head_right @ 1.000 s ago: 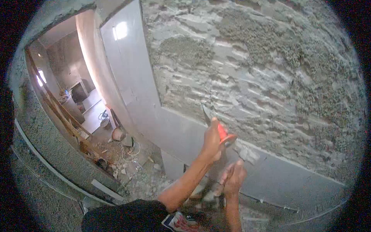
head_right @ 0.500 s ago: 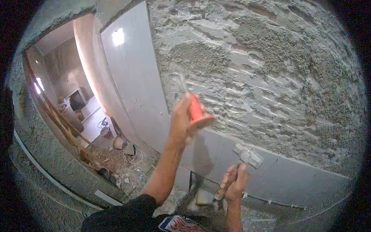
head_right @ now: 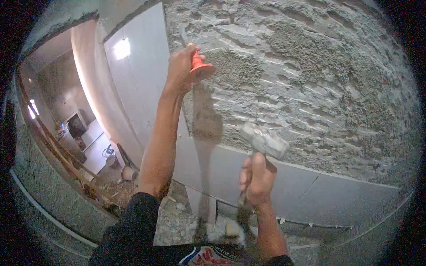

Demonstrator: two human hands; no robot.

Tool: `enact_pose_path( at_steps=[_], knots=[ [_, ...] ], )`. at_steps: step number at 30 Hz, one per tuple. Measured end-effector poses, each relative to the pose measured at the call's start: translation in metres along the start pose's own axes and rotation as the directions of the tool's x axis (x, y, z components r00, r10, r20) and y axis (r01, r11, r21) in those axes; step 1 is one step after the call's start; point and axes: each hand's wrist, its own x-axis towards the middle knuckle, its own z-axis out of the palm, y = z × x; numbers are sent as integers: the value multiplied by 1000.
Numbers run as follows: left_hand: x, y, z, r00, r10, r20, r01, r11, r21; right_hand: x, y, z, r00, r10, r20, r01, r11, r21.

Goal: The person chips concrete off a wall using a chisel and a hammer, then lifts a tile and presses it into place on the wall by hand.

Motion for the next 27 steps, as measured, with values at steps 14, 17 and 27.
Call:
enact_pose_path(
  at_steps=[14, 17, 27],
  knots=[
    [-1, 43, 59, 956, 116, 270, -207, 918, 339, 28, -28, 28, 978, -204, 48, 205, 978, -39],
    [4, 39, 61, 953, 46, 300, -109, 974, 197, 31, -33, 31, 972, -235, -12, 235, 972, 18],
    [-8, 53, 92, 960, 139, 242, -167, 981, 98, 146, -15, 83, 723, -687, -76, 687, 726, -35]
  ],
)
